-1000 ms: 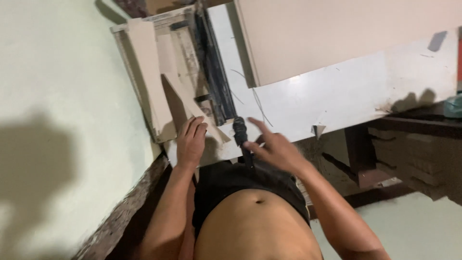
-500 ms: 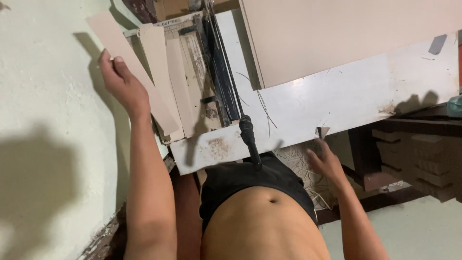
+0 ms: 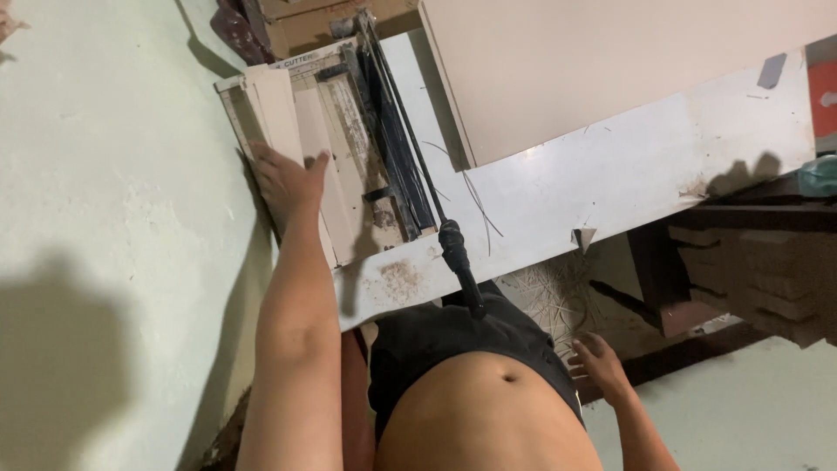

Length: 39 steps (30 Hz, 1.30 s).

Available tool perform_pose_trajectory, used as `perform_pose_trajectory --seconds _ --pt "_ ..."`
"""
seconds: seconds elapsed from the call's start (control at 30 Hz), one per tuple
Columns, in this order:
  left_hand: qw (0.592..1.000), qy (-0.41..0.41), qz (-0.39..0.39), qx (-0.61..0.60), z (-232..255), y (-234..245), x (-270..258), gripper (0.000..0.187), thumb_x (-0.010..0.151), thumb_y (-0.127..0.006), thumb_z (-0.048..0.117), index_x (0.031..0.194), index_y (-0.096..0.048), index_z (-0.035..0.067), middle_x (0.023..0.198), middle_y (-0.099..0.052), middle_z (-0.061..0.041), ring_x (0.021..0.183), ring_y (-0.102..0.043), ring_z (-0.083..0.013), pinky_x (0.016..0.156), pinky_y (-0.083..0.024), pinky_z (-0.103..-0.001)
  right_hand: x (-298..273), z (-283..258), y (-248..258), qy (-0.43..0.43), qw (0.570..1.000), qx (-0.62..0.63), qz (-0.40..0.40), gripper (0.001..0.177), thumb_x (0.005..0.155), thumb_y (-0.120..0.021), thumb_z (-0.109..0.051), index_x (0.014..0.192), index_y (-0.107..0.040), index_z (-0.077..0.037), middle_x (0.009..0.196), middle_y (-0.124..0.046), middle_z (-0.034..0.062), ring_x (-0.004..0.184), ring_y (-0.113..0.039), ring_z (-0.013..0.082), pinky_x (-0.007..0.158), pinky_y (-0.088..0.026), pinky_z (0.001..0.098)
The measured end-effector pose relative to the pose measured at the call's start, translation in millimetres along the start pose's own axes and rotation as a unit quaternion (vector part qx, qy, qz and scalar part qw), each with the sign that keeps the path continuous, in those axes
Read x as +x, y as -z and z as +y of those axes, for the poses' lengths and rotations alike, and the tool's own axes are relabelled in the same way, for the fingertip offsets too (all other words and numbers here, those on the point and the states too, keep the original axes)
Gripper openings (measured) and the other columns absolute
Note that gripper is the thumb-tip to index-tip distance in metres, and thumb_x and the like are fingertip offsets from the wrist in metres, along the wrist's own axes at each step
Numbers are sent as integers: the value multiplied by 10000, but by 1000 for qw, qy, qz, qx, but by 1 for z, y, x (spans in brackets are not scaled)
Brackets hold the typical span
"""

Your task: The person uses a manual paper cutter to trim large sheets of light-colored paper. They repeatedly align the paper against the guide, pull down the cutting arm to slice the sheet, and then remove the cut pieces.

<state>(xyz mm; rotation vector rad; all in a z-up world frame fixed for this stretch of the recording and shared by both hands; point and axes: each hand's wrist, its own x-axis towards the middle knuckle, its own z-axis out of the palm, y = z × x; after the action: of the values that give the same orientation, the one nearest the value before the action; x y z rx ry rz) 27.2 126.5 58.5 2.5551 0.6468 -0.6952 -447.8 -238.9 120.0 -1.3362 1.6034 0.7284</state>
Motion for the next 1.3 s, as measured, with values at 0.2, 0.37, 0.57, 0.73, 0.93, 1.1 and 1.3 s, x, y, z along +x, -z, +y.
perform_pose_trajectory --seconds 0.2,0.37,0.57,0.73,0.93,1.1,1.3 --pt "998 41 24 -35 20 -28 80 1266 912 -854 583 1601 78 74 1675 -131 -243 1468 -322 -445 1119 -396 -564 -41 -45 -6 53 998 -43 17 749 960 -567 -375 1629 -317 -151 1171 -706 270 931 -698 377 832 -555 487" --pt "997 60 37 -5 31 15 57 996 953 -777 435 1561 -143 -37 1623 -282 -187 1378 -460 -396 1010 -530 -530 -51 -50 -4 70 996 -10 50 632 956 -596 -318 1538 -470 -106 1340 -649 187 1069 -705 325 842 -604 458" --pt "996 37 17 -83 -9 -16 98 1118 884 -866 537 1577 -124 68 1624 -317 -156 1408 -443 -361 1035 -483 -538 -4 -2 -3 43 997 -52 32 606 975 -591 -323 1526 -485 -94 1029 -760 264 931 -742 357 749 -572 460" --pt "996 81 -4 -24 -17 -2 -8 1022 930 -757 456 1598 -84 72 1614 -244 -185 1466 -352 -394 1130 -363 -613 -7 -6 -16 66 997 -29 3 685 995 -600 -359 1571 -395 -49 1181 -662 355 998 -699 473 864 -553 570" --pt "994 98 -20 43 -51 -18 -70 840 957 -695 248 1565 -159 31 1456 -370 -200 1368 -447 -377 1080 -438 -572 2 -3 -35 100 995 30 -3 683 1028 -627 -300 1591 -362 -19 1081 -682 386 942 -697 500 851 -556 601" --pt "993 52 12 104 -82 -43 -38 740 991 -690 215 1527 -227 1 1315 -488 -184 1225 -581 -369 957 -553 -525 -15 -37 -50 105 994 17 -6 591 1019 -631 -333 1543 -476 -106 1218 -647 400 1035 -693 496 831 -572 545" --pt "996 82 -20 3 -41 -12 -72 1061 907 -677 343 1613 70 79 1538 -282 -258 1421 -361 -474 1105 -356 -634 27 -128 -54 258 959 -110 -25 529 1051 -595 -339 1530 -491 -138 1153 -712 290 1027 -719 436 850 -582 550"
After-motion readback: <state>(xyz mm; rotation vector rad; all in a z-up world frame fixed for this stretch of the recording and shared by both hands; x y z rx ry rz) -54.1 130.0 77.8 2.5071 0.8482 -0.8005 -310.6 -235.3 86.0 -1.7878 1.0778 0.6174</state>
